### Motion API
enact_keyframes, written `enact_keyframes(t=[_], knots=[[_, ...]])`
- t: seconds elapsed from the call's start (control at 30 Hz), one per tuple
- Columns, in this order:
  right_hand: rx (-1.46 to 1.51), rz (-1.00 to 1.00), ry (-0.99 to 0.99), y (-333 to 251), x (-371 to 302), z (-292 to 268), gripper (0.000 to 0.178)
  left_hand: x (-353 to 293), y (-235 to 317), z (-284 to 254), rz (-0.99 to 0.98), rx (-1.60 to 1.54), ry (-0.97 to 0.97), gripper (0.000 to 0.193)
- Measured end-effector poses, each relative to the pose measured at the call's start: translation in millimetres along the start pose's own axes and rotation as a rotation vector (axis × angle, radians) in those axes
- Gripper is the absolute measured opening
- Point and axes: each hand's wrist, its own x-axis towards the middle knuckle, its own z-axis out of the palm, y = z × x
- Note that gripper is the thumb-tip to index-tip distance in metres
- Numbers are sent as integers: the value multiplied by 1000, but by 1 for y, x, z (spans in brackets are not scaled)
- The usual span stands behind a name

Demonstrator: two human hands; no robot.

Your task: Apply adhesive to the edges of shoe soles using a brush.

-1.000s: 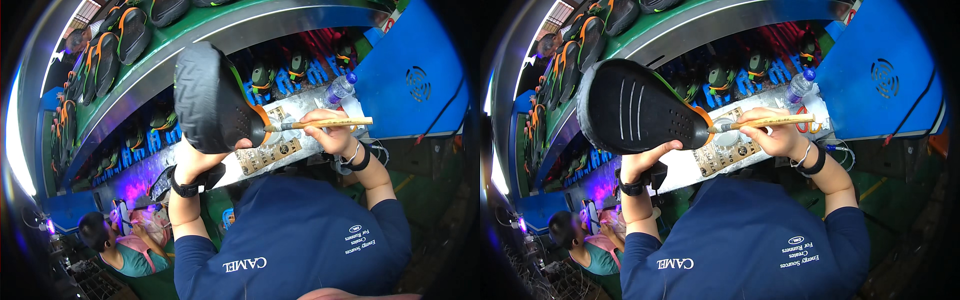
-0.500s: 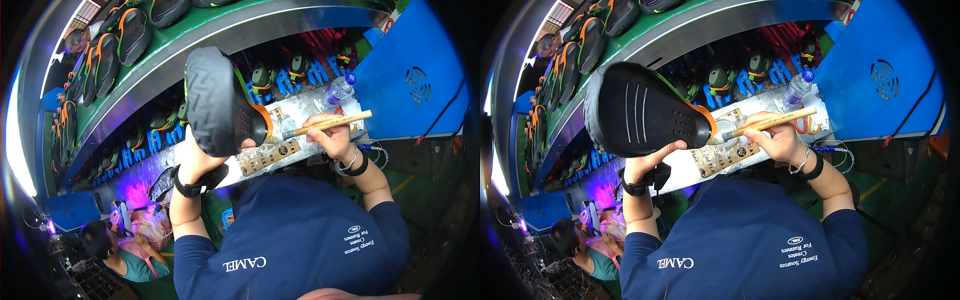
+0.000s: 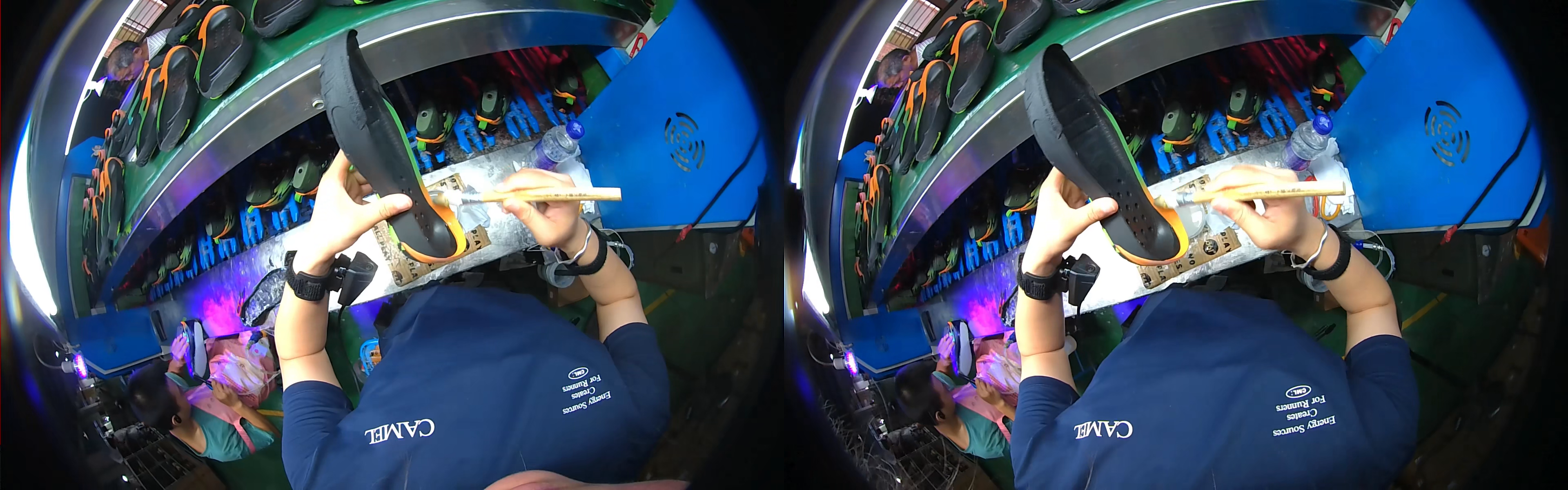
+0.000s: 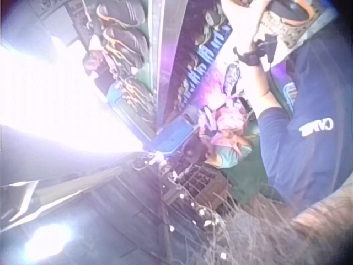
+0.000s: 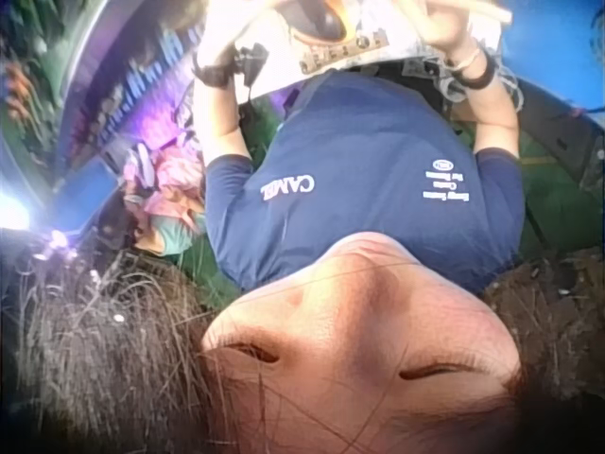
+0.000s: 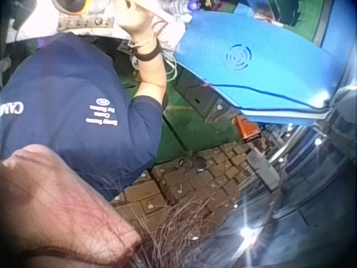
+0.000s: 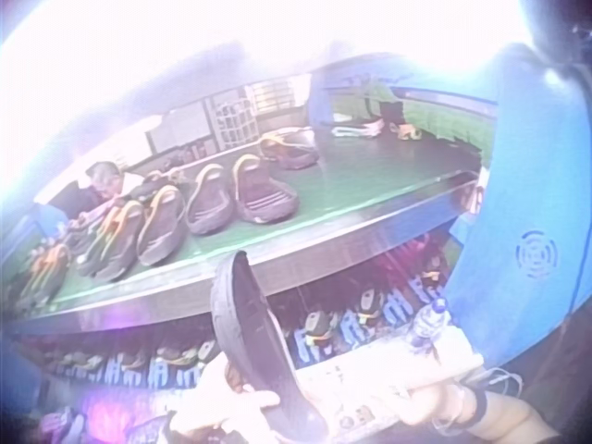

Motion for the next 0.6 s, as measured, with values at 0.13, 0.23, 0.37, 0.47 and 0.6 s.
enact_keyframes(t=[0.13, 0.23, 0.37, 0.47, 0.6], knots=[[76, 86, -89, -5, -5, 4, 13, 1, -1, 0, -3, 14, -12, 69], [45, 79, -67, -3, 1, 7, 11, 1, -3, 1, -54, -42, -41, 70], [-43, -61, -32, -7, 12, 5, 9, -2, -4, 6, -75, -59, -58, 72], [-21, 2, -7, -10, 20, 4, 7, -4, -2, 5, -96, -69, -101, 76], [-82, -104, 93, -6, 29, 2, 9, -6, -1, 10, -97, -87, -137, 79]])
